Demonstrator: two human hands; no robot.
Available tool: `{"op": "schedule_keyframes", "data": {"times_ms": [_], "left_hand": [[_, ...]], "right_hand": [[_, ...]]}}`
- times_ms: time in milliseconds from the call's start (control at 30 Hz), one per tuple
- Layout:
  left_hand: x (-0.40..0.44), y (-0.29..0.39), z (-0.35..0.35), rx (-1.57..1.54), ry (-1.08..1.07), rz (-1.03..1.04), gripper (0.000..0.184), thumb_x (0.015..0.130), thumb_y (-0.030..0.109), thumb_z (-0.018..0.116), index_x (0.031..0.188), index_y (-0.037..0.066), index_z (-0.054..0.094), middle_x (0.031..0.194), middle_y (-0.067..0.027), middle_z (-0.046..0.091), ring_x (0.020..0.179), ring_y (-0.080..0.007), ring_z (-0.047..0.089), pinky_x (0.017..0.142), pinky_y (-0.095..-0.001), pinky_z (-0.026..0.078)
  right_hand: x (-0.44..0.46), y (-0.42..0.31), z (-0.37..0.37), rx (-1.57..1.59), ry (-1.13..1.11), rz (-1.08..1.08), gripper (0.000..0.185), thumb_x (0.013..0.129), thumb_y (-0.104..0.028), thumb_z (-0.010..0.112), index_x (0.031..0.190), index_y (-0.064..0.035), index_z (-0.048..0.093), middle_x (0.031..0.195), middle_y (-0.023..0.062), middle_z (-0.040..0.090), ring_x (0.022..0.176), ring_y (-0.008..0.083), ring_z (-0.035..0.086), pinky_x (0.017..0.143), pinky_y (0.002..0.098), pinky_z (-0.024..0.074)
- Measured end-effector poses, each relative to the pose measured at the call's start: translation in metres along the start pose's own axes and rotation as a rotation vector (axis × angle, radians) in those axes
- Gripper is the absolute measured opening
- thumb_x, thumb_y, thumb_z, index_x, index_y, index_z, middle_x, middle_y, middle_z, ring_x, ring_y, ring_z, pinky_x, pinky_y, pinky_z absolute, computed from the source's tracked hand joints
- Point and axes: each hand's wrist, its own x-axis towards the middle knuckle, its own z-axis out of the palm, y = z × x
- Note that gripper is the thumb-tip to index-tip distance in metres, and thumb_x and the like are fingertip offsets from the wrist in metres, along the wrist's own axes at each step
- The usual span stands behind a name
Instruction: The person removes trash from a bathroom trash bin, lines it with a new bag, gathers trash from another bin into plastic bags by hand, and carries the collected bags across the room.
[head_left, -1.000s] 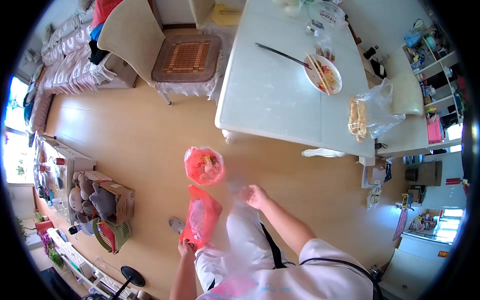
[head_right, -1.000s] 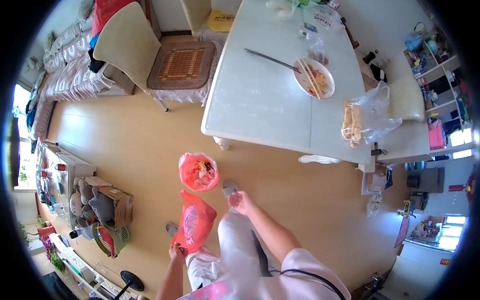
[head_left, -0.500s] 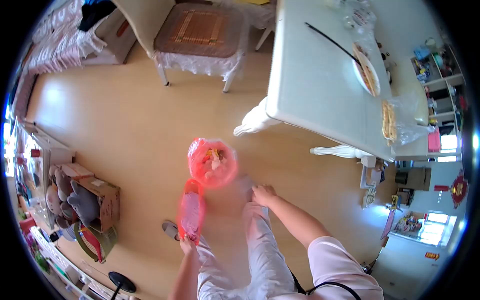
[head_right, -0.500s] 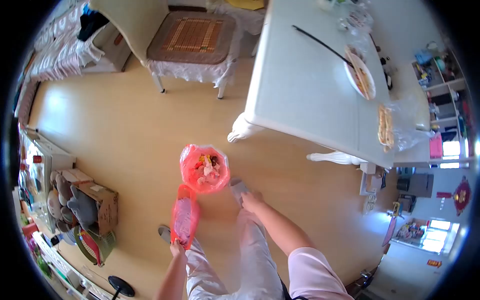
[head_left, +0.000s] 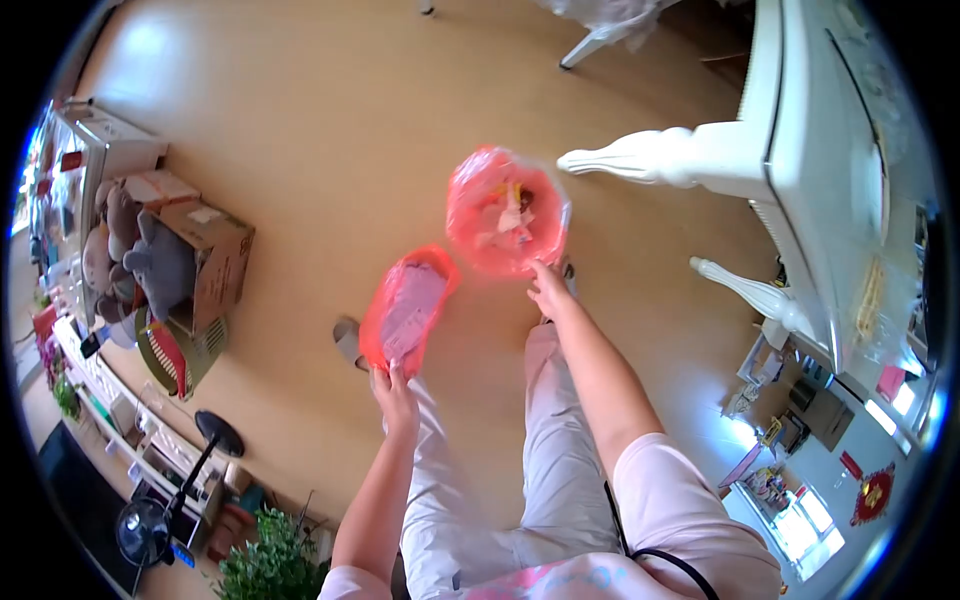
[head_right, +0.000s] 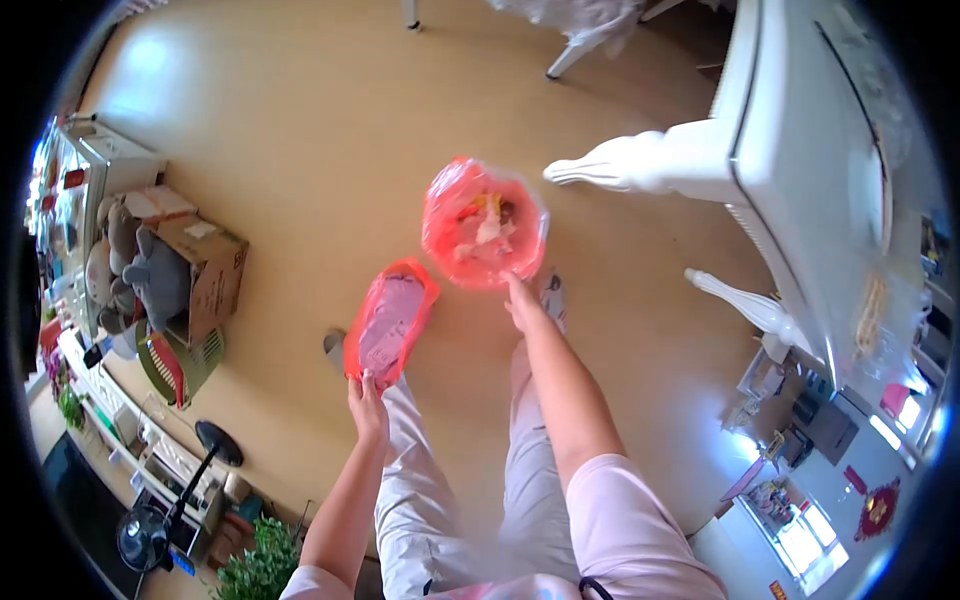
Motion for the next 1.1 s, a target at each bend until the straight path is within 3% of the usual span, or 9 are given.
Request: {"op": "schedule_keyframes", "data": {"times_ms": [167,267,333,367,567,667,767,900,1100], "left_hand": [[0.004,0.016,-0.014,-0.157,0.024,-0.053,0.030,0.094,0.009,0.052,0.122,-0.003,0.050,0.105,-0.0098,0.059,0.090,-0.0171,0.059,0.082,-0.0305,0.047],[0.006,0.037,-0.023,-0.218,-0.043,-0.101,0.034,0.092,0.008,0.054,0.124,0.000,0.047,0.100,-0.0077,0.059,0.084,-0.0148,0.058,0.078,-0.0299,0.047],[0.007,0.046,-0.026,-0.289,-0.117,-0.077,0.037,0.091,0.008,0.055,0.126,0.001,0.045,0.099,-0.0066,0.058,0.082,-0.0138,0.057,0.076,-0.0298,0.047],[0.006,0.051,-0.027,-0.323,-0.153,-0.064,0.039,0.091,0.008,0.056,0.127,0.002,0.044,0.099,-0.0061,0.058,0.081,-0.0134,0.056,0.075,-0.0297,0.047],[0.009,0.072,-0.030,-0.288,-0.215,-0.076,0.039,0.088,0.006,0.054,0.126,0.003,0.047,0.094,-0.0038,0.058,0.079,-0.0136,0.055,0.075,-0.0296,0.047],[0.011,0.071,-0.027,-0.337,-0.209,-0.110,0.038,0.088,0.005,0.053,0.125,0.003,0.048,0.090,-0.0032,0.057,0.078,-0.0132,0.054,0.074,-0.0295,0.047],[0.014,0.069,-0.027,-0.363,-0.200,-0.104,0.038,0.088,0.004,0.052,0.126,0.003,0.049,0.089,-0.0028,0.057,0.078,-0.0128,0.054,0.074,-0.0296,0.048],[0.016,0.064,-0.030,-0.359,-0.150,-0.119,0.039,0.089,0.003,0.052,0.128,0.003,0.049,0.088,-0.0025,0.056,0.077,-0.0120,0.054,0.073,-0.0292,0.049],[0.025,0.056,-0.036,-0.343,-0.109,-0.101,0.035,0.091,0.005,0.052,0.126,0.003,0.051,0.083,-0.0014,0.055,0.068,-0.0100,0.050,0.062,-0.0252,0.045]], "right_hand": [[0.023,0.009,0.012,0.146,0.140,0.022,0.089,0.087,-0.021,0.064,0.149,-0.0301,0.000,0.158,0.0115,0.011,0.140,0.0445,0.022,0.107,0.0678,0.0227],[0.048,0.017,0.011,0.280,0.162,-0.001,0.062,0.091,-0.016,0.061,0.140,-0.0264,0.023,0.149,0.0108,0.030,0.132,0.0416,0.037,0.101,0.0661,0.0339],[0.051,0.012,0.005,0.303,0.173,0.051,0.058,0.092,-0.017,0.061,0.138,-0.0254,0.028,0.143,0.0099,0.039,0.127,0.0386,0.043,0.097,0.0640,0.0397],[0.055,0.013,-0.003,0.260,0.109,0.057,0.054,0.089,-0.018,0.064,0.134,-0.0251,0.035,0.133,0.0090,0.048,0.115,0.0331,0.053,0.084,0.0579,0.0493],[0.084,0.010,-0.027,-0.117,0.373,-0.282,0.053,0.081,-0.021,0.067,0.126,-0.0115,0.041,0.122,0.0139,0.053,0.099,0.0249,0.060,0.067,0.0457,0.0530],[0.067,-0.001,-0.038,-0.235,0.307,-0.305,0.056,0.080,-0.023,0.067,0.125,-0.0052,0.039,0.119,0.0152,0.054,0.092,0.0233,0.062,0.062,0.0417,0.0534],[0.083,0.021,-0.054,-0.424,0.496,-0.407,0.058,0.081,-0.024,0.067,0.127,-0.0044,0.039,0.119,0.0153,0.054,0.094,0.0237,0.062,0.066,0.0410,0.0543],[0.069,0.020,-0.045,-0.320,0.553,-0.330,0.063,0.078,-0.018,0.070,0.129,-0.0036,0.037,0.125,0.0154,0.053,0.106,0.0244,0.059,0.085,0.0388,0.0513],[0.040,-0.005,-0.022,0.140,0.275,-0.518,0.049,0.071,0.000,0.068,0.117,-0.0053,0.051,0.114,0.0090,0.060,0.103,0.0218,0.060,0.091,0.0356,0.0486]]}}
